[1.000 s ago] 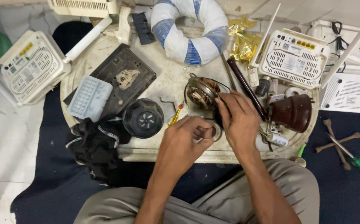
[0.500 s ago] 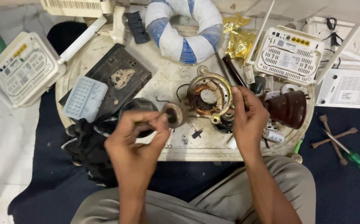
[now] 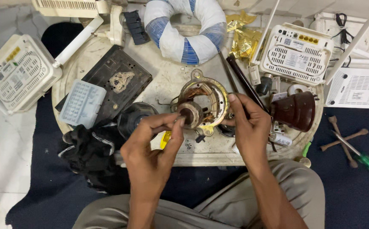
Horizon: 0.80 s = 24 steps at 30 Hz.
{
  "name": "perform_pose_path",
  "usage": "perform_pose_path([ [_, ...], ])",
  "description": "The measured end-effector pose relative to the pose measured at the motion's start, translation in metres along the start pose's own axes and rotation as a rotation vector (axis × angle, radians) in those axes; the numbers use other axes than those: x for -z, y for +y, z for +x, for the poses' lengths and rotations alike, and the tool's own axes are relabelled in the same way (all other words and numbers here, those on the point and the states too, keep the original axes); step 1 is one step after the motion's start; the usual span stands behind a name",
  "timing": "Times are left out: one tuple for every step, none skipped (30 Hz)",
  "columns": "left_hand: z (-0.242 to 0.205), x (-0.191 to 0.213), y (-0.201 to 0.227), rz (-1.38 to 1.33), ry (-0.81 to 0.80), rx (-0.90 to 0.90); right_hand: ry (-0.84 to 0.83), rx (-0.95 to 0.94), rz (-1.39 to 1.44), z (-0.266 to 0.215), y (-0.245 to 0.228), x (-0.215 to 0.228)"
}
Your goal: The person wipes several disassembled motor parts with a black cloth, including a cylindrical housing and a stator assembly, then aligns and fits the parts together on a cluttered table.
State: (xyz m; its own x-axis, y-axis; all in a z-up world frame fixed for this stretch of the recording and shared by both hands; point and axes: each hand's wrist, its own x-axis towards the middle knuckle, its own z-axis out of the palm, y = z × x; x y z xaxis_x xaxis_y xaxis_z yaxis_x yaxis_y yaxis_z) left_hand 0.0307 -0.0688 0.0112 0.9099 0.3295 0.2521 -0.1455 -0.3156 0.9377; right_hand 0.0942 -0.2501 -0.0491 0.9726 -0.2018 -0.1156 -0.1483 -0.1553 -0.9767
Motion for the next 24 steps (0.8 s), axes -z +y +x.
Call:
perform_pose_path([
  [0.001,-0.001,-0.001,-0.021,-0.016,0.014,-0.014,0.018,0.012,-0.001,-0.001,-0.001],
  [0.001,-0.002,-0.001,0.036,-0.017,-0.03,-0.029,0.036,0.023,-0.002,-0.001,-0.001],
  [0.002,-0.003,-0.001,0.093,-0.019,-0.074,-0.044,0.053,0.034,-0.003,-0.001,-0.002],
  [0.001,-0.003,-0.001,0.151,-0.02,-0.115,-0.055,0.044,0.067,-0.005,-0.001,-0.003],
  [0.001,-0.002,-0.001,0.165,-0.024,-0.118,-0.066,0.034,0.101,-0.007,-0.001,-0.003],
  [0.001,-0.002,-0.001,0.178,-0.029,-0.125,-0.077,0.027,0.137,-0.008,-0.001,-0.004],
  [0.002,-0.002,-0.001,0.192,-0.033,-0.131,-0.084,0.041,0.12,-0.009,-0.001,-0.005],
  [0.003,-0.002,0.0,0.2,-0.027,-0.133,-0.087,0.055,0.104,-0.01,-0.001,-0.006],
  [0.004,-0.002,0.0,0.209,-0.021,-0.134,-0.091,0.069,0.087,-0.01,-0.002,-0.006],
  [0.004,-0.003,0.0,0.217,-0.016,-0.135,-0.09,0.061,0.114,-0.01,-0.002,-0.005],
  [0.005,-0.003,0.0,0.233,-0.017,-0.164,-0.089,0.053,0.141,-0.011,-0.002,-0.005],
  [0.005,-0.003,0.0,0.25,-0.015,-0.193,-0.092,0.046,0.168,-0.01,-0.002,-0.005],
  [0.005,-0.003,0.0,0.266,-0.013,-0.221,-0.092,0.047,0.158,-0.01,-0.003,-0.005],
  [0.004,-0.003,-0.001,0.283,-0.005,-0.221,-0.093,0.045,0.147,-0.01,-0.003,-0.005],
  [0.004,-0.003,-0.001,0.299,0.004,-0.22,-0.095,0.044,0.136,-0.011,-0.003,-0.006],
  [0.003,-0.005,-0.002,0.312,0.01,-0.22,-0.095,0.046,0.147,-0.011,-0.003,-0.005],
  [0.002,-0.006,-0.002,0.32,0.017,-0.211,-0.095,0.048,0.158,-0.012,-0.002,-0.005],
  [0.002,-0.007,-0.002,0.328,0.025,-0.202,-0.096,0.051,0.17,-0.012,-0.002,-0.005],
  [0.001,-0.009,-0.002,0.336,0.034,-0.192,-0.098,0.048,0.166,-0.012,-0.002,-0.005],
  [0.001,-0.009,-0.002,0.35,0.045,-0.192,-0.1,0.044,0.161,-0.012,-0.001,-0.006],
  [0.0,-0.011,-0.003,0.363,0.056,-0.192,-0.102,0.041,0.157,-0.013,-0.001,-0.006],
  [0.0,-0.012,-0.004,0.376,0.068,-0.191,-0.104,0.048,0.151,-0.013,0.0,-0.007],
  [0.0,-0.013,-0.005,0.362,0.077,-0.143,-0.106,0.054,0.146,-0.012,0.001,-0.008],
  [0.0,-0.013,-0.006,0.347,0.088,-0.095,-0.11,0.062,0.139,-0.012,0.001,-0.008],
])
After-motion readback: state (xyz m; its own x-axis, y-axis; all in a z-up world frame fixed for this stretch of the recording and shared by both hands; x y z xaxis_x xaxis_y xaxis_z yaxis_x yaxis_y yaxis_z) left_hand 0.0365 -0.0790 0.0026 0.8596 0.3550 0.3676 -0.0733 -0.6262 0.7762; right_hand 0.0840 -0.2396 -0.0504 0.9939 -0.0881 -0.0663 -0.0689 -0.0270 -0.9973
